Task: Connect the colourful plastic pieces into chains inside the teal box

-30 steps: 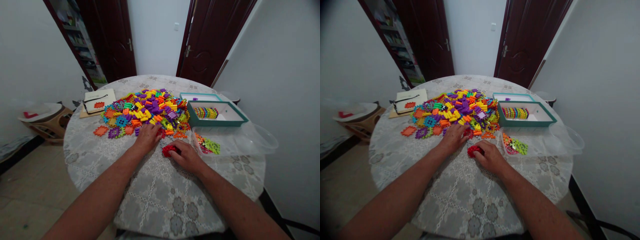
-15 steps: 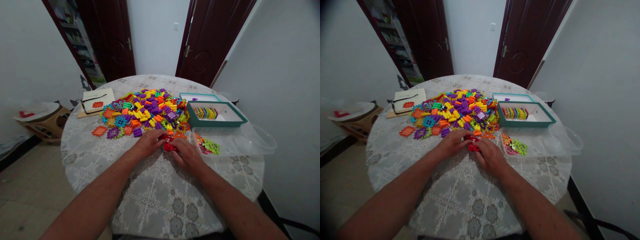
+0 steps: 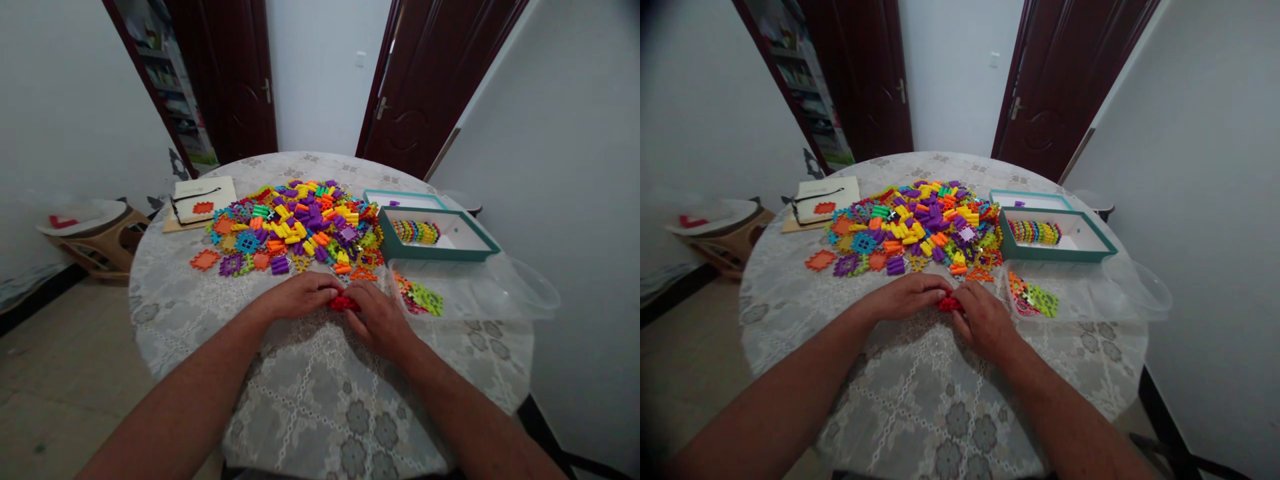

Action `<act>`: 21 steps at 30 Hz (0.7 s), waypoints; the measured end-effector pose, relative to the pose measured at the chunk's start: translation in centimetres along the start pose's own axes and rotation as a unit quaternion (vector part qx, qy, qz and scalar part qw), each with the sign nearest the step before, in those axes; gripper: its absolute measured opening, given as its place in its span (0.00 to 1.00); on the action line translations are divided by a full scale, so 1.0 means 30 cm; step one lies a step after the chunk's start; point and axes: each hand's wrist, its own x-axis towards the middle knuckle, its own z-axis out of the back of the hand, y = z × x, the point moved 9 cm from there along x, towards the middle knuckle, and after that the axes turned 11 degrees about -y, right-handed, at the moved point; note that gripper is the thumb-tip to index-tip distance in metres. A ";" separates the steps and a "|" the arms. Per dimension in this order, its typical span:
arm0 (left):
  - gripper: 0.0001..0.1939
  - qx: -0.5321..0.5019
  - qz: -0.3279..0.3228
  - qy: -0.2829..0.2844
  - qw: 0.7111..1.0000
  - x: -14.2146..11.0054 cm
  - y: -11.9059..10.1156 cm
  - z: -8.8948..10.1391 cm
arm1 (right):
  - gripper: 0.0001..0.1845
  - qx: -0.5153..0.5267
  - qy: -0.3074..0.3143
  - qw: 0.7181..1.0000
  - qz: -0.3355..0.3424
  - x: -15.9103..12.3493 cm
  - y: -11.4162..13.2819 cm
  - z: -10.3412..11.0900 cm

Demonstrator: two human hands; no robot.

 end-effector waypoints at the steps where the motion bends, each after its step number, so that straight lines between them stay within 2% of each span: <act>1: 0.12 -0.001 0.006 0.000 1.000 -0.001 -0.001 0.001 | 0.13 -0.004 0.004 1.000 -0.003 0.001 0.000 0.000; 4: 0.10 0.005 0.016 -0.004 1.000 -0.006 0.001 0.001 | 0.12 -0.013 0.017 1.000 -0.011 0.001 -0.001 -0.003; 11: 0.11 0.064 0.005 -0.038 0.997 -0.006 0.005 0.010 | 0.18 -0.040 0.027 0.998 -0.040 -0.012 -0.037 -0.029; 21: 0.18 0.025 0.032 -0.032 0.999 0.007 0.027 -0.012 | 0.13 0.043 0.021 0.996 -0.077 0.002 -0.066 -0.050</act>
